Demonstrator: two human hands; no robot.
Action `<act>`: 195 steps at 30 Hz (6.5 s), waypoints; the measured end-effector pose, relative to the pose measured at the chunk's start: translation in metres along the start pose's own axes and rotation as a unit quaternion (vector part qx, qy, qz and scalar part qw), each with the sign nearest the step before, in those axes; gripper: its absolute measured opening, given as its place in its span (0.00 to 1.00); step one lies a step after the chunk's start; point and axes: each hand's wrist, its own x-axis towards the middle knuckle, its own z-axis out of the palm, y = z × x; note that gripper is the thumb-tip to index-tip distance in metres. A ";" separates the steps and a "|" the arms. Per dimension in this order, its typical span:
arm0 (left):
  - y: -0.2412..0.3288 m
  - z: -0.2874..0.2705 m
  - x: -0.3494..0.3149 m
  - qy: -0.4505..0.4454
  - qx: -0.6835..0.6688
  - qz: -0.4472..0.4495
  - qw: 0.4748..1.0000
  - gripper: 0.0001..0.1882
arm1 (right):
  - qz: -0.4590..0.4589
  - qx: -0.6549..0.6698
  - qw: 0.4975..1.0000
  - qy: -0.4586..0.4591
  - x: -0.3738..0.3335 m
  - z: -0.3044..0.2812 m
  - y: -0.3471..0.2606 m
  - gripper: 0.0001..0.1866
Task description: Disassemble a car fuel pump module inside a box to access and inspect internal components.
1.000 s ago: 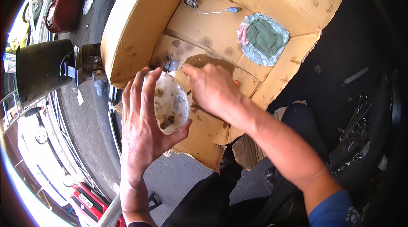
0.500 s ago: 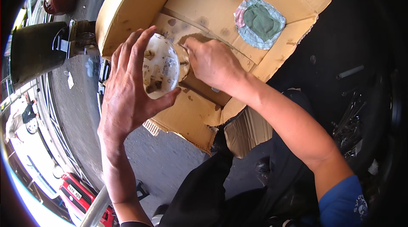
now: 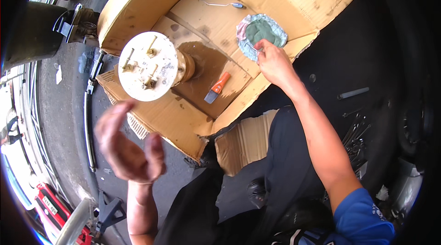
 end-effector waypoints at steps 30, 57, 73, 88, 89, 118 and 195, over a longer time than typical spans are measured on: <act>0.037 0.057 -0.077 0.006 -0.233 -0.410 0.882 0.17 | -0.008 0.501 0.848 -0.173 -0.218 0.068 -0.145 0.19; -0.006 0.026 -0.246 0.012 0.029 -0.483 0.875 0.13 | 0.049 0.350 0.894 -0.274 -0.214 0.030 -0.153 0.14; -0.018 -0.046 -0.115 0.283 0.040 -0.303 0.909 0.08 | 0.000 0.223 0.966 -0.130 -0.098 0.055 -0.121 0.16; -0.103 0.035 -0.021 0.007 -0.024 -0.264 0.964 0.39 | 0.043 0.252 0.960 -0.117 -0.072 0.053 -0.113 0.19; -0.122 0.032 -0.018 0.003 -0.076 -0.259 0.963 0.38 | 0.044 0.255 0.958 -0.121 -0.071 0.053 -0.113 0.19; -0.153 0.065 0.032 -0.032 -0.249 -0.236 0.939 0.34 | -0.114 -0.048 0.992 -0.029 -0.046 0.003 -0.141 0.17; -0.128 0.074 0.021 -0.131 -0.039 -0.242 0.961 0.35 | -0.527 -0.390 0.754 -0.029 0.026 -0.052 -0.128 0.19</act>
